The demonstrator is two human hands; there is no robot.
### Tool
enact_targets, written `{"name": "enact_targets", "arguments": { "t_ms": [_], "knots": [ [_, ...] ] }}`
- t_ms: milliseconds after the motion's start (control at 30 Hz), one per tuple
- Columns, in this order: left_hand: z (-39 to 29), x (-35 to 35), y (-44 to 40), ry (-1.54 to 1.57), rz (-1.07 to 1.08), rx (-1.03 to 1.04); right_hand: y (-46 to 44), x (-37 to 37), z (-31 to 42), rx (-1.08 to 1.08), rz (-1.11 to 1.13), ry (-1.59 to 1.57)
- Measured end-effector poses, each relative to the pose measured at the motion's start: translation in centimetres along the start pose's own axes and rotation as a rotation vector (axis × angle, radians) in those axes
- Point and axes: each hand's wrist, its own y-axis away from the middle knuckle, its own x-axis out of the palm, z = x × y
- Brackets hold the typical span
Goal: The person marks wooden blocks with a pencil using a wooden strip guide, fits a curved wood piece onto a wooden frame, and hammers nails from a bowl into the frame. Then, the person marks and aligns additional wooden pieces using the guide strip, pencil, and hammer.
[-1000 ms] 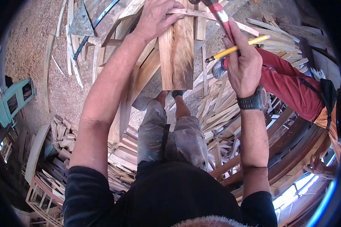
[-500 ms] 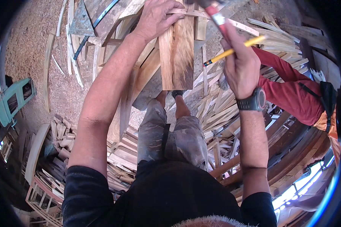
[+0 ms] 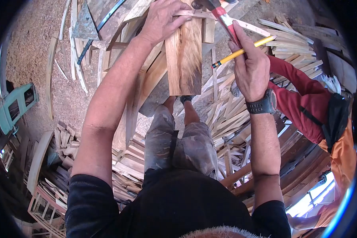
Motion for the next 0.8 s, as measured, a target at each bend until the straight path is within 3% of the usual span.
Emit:
{"name": "enact_targets", "arguments": {
  "t_ms": [67,200,267,400,667,800],
  "knots": [
    [0.0,0.0,-0.1,0.002,0.011,-0.007,-0.1,0.2,0.0,-0.099,-0.146,-0.128],
    [-0.3,-0.2,0.0,0.002,0.022,-0.024,0.3,0.4,0.6,-0.097,-0.203,-0.139],
    [-0.4,-0.1,-0.1,0.003,0.001,-0.002,0.0,0.2,-0.3,0.016,0.020,0.039],
    [-0.2,-0.2,-0.1,0.005,0.017,-0.016,0.1,0.5,-0.1,-0.001,-0.103,-0.059],
    [-0.3,0.1,0.0,0.010,-0.035,0.001,0.2,0.0,0.2,0.011,0.030,0.038],
    [-0.2,-0.1,-0.1,0.015,0.024,-0.017,0.4,0.7,0.6,-0.055,-0.173,-0.162]
  ]
}}
